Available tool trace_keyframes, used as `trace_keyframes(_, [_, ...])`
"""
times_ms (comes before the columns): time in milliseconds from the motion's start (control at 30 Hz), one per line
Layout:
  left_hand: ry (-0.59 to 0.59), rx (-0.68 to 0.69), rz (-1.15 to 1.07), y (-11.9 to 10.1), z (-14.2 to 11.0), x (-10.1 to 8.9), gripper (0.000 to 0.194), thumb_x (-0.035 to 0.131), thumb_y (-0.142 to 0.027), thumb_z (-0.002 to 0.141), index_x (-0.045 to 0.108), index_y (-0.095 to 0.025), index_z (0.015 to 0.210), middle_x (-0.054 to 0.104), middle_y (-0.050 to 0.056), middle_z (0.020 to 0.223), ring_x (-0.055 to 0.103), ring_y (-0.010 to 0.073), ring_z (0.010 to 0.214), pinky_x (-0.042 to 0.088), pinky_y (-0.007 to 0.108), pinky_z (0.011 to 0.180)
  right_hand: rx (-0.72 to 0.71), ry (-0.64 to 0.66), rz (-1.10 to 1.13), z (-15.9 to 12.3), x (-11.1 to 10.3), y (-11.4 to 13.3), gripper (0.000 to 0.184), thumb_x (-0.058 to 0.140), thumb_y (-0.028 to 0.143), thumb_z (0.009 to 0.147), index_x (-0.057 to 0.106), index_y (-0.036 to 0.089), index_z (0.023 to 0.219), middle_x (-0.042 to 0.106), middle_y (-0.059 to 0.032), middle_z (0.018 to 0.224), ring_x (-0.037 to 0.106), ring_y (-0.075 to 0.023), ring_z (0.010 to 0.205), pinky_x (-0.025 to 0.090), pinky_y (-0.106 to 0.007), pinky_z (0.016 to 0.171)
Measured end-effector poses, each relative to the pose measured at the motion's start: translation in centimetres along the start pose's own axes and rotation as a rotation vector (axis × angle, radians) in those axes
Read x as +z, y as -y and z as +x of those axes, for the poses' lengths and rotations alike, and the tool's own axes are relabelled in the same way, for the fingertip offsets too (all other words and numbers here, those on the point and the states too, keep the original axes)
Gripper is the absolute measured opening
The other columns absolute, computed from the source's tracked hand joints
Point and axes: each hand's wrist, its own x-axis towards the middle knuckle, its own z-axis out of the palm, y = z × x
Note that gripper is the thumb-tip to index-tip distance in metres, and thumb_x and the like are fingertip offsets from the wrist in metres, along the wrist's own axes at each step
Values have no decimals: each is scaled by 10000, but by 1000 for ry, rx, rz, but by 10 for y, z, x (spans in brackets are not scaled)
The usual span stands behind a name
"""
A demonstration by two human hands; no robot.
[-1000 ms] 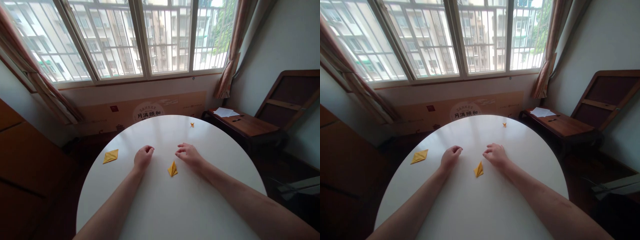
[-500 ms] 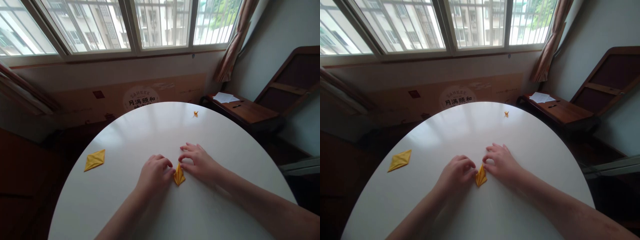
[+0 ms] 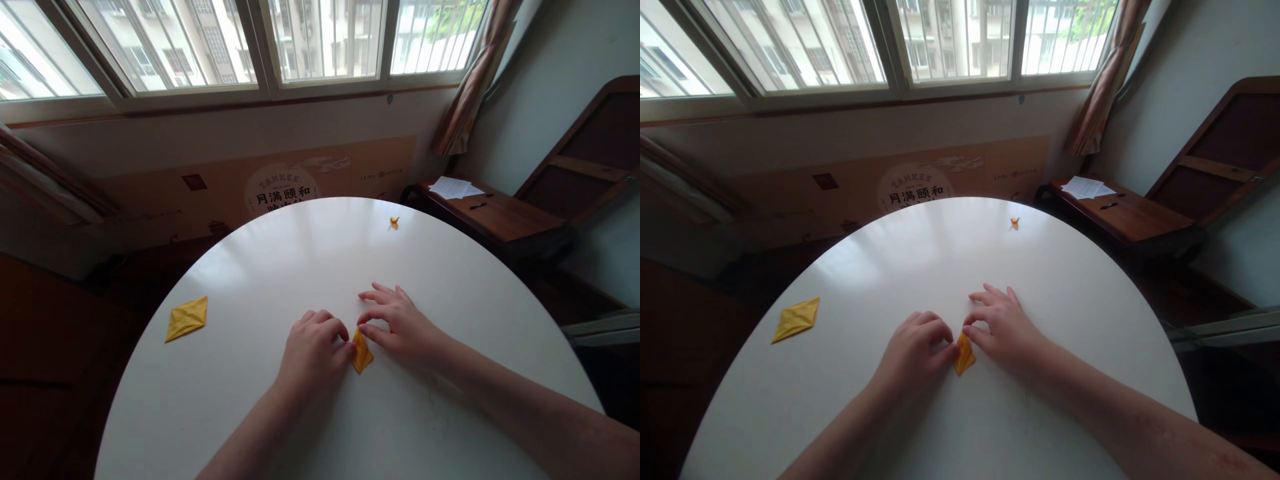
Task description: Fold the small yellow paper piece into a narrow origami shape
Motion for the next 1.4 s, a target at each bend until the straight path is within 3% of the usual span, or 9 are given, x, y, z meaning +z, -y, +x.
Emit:
trace_keyframes(233, [-30,26,-42,6,2,1,58,681,-271,791,725,-233,794,698,47,836,592,230,833,438,344,764,9,0,129,0,-1,4,97,676,292,856,761,264,820,618,-61,1352,333,-357,1434,94,-669,1146])
trace_keyframes(467, [56,-37,-242,2,2,-5,217,588,-331,849,759,-220,776,722,33,739,622,196,707,423,282,651,52,-39,440,-4,-6,10,117,650,308,866,735,234,834,634,-68,1319,380,-295,1414,320,-485,1137])
trace_keyframes(567, [57,-133,-369,1,2,-8,267,591,-380,835,760,-197,741,717,29,691,611,181,642,410,265,603,21,-79,509,-4,-5,12,133,632,305,882,730,216,871,683,-77,1211,535,-273,1274,405,-425,1074])
trace_keyframes(700, [13,-202,-566,4,4,-8,330,621,-457,806,763,-165,749,716,49,686,608,191,653,418,261,600,9,-66,579,-4,-4,14,211,614,356,915,721,199,1008,736,-68,987,678,-229,944,524,-351,851])
trace_keyframes(833, [-25,-210,-690,6,4,-6,345,654,-476,784,756,-149,740,713,63,686,600,190,647,422,262,597,30,14,679,-4,-4,16,274,674,426,877,734,182,986,749,-65,928,684,-222,849,530,-323,746])
trace_keyframes(933, [-28,-193,-666,3,2,-5,357,645,-482,796,749,-149,720,700,60,663,583,182,627,408,258,575,74,22,754,-4,-1,15,253,709,416,846,744,168,884,739,-53,840,667,-195,779,516,-302,708])
trace_keyframes(1100, [2,-156,-583,-2,0,-6,327,648,-460,800,736,-163,697,695,47,663,569,173,624,404,253,570,219,120,893,-4,1,13,289,729,442,813,702,157,851,703,-45,772,657,-173,704,476,-220,504])
trace_keyframes(1267, [-14,-116,-588,-5,0,-6,270,666,-425,801,760,-173,786,710,50,709,581,165,634,417,242,562,247,184,901,-5,-1,16,314,731,455,802,688,146,841,683,-33,712,657,-156,650,471,-191,458])
trace_keyframes(1400, [-18,-139,-636,-5,0,-4,260,683,-414,783,753,-169,732,718,57,687,602,174,633,443,247,572,215,212,845,-6,-1,18,330,729,478,797,682,153,825,693,-37,712,659,-158,640,462,-194,456])
